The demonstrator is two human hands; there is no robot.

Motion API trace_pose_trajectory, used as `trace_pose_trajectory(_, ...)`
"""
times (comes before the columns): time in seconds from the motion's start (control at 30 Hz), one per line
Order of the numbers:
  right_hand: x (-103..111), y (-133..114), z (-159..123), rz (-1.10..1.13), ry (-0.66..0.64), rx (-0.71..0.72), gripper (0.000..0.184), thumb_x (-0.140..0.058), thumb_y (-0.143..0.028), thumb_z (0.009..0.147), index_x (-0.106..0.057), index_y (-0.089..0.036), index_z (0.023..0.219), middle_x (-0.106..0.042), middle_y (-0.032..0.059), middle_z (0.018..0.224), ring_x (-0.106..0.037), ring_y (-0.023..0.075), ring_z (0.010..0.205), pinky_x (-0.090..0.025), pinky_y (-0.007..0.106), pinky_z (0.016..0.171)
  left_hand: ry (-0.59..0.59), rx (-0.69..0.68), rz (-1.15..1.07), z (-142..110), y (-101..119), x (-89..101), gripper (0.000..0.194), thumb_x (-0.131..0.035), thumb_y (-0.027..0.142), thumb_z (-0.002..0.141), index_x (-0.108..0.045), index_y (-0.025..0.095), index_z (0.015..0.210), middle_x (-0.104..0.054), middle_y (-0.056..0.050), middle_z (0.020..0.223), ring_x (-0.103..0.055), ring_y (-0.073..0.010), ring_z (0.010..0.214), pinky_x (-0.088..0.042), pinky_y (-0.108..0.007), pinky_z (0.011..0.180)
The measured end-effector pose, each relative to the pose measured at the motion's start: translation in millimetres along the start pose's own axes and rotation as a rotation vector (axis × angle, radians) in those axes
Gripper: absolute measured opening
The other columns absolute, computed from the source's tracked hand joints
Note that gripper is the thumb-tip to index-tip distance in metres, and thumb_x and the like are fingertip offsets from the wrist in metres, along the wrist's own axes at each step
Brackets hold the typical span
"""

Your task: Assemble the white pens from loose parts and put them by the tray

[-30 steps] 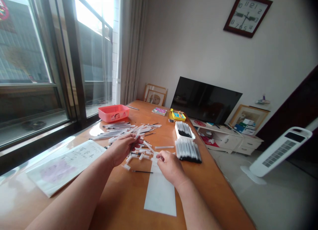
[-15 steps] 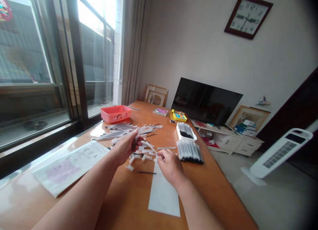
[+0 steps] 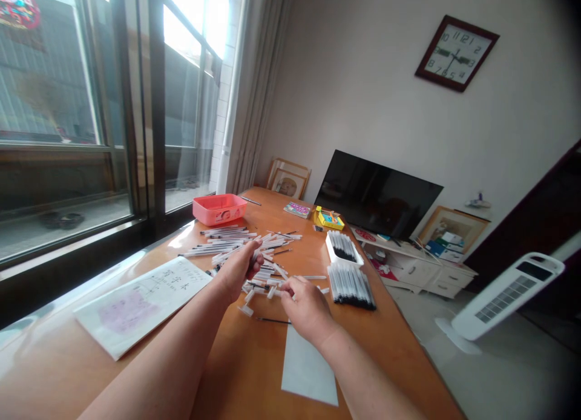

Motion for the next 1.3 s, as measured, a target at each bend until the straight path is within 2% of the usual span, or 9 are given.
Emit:
trace_pose_trajectory(0.13, -15, -3, 13, -0.018, -0.065, -0.048, 0.013, -0.058, -0.023, 0.087, -0.071, -0.024, 0.084, -0.071, 0.0021, 0.094, -0.064, 0.0184, 0.086, -0.040, 0.026, 0.073, 0.016, -0.021, 0.002, 3, -3, 4.1, 0.049, -0.062, 0.066, 0.081, -0.057, 0.019, 0.066, -0.051, 0.002, 0.060, -0.038, -0.0093, 0.048, -0.028, -0.026, 0.045)
trace_pose_trajectory(0.3, -29, -3, 37, -0.100, -0.082, -0.099, 0.015, -0.058, -0.025, 0.086, -0.072, -0.024, 0.083, -0.073, 0.0036, 0.094, -0.065, 0.0193, 0.088, -0.037, 0.026, 0.068, 0.041, -0.013, 0.010, 5, -3, 7.2, 0.052, -0.062, 0.068, 0.080, -0.058, 0.019, 0.065, -0.051, 0.001, 0.057, -0.039, -0.0100, 0.048, -0.028, -0.026, 0.046)
trace_pose_trajectory(0.5, -44, -3, 57, -0.142, -0.178, -0.106, 0.011, -0.063, -0.023, 0.081, -0.073, -0.024, 0.076, -0.076, 0.0034, 0.084, -0.067, 0.0193, 0.082, -0.036, 0.026, 0.063, 0.069, 0.016, 0.015, 3, -2, 8.0, 0.053, -0.063, 0.070, 0.078, -0.060, 0.019, 0.066, -0.051, 0.001, 0.056, -0.039, -0.0108, 0.048, -0.027, -0.027, 0.046)
trace_pose_trajectory(0.83, -48, -4, 65, -0.144, -0.230, -0.154, 0.004, -0.072, -0.027, 0.074, -0.074, -0.024, 0.071, -0.074, 0.0028, 0.073, -0.067, 0.0205, 0.074, -0.034, 0.026, 0.059, 0.057, -0.018, -0.013, 2, -3, 5.1, 0.050, -0.064, 0.068, 0.078, -0.059, 0.019, 0.068, -0.055, 0.000, 0.061, -0.042, -0.0107, 0.050, -0.027, -0.027, 0.046)
trace_pose_trajectory(1.0, -51, -3, 62, -0.102, -0.233, -0.116, 0.007, -0.069, -0.027, 0.074, -0.073, -0.023, 0.070, -0.072, 0.0027, 0.070, -0.065, 0.0185, 0.070, -0.036, 0.026, 0.060, 0.055, -0.024, -0.006, 1, -3, 3.7, 0.048, -0.064, 0.066, 0.079, -0.060, 0.019, 0.070, -0.055, 0.000, 0.062, -0.042, -0.0108, 0.051, -0.026, -0.026, 0.046)
trace_pose_trajectory(1.13, -45, 2, 61, 0.085, -0.132, -0.095, 0.007, -0.065, -0.024, 0.074, -0.068, -0.021, 0.070, -0.071, 0.0021, 0.070, -0.065, 0.0175, 0.071, -0.040, 0.025, 0.063, 0.021, -0.004, 0.043, -1, -2, 1.4, 0.051, -0.063, 0.068, 0.079, -0.060, 0.019, 0.066, -0.053, 0.000, 0.059, -0.040, -0.0113, 0.050, -0.025, -0.027, 0.047)
trace_pose_trajectory(1.3, -23, 12, 47, 0.706, -0.085, -0.214, 0.009, -0.062, -0.028, 0.077, -0.058, -0.021, 0.082, -0.065, -0.0020, 0.063, -0.060, 0.0153, 0.058, -0.043, 0.024, 0.055, -0.054, 0.037, 0.144, -4, -6, -6.3, 0.059, -0.055, 0.074, 0.081, -0.063, 0.018, 0.063, -0.052, -0.001, 0.055, -0.039, -0.0125, 0.048, -0.025, -0.028, 0.049)
Point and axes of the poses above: each hand's wrist, its own z-axis towards the middle knuckle, its own x-axis out of the back of the hand, y = z × x, the point moved 5 cm from there along z, towards the middle knuckle
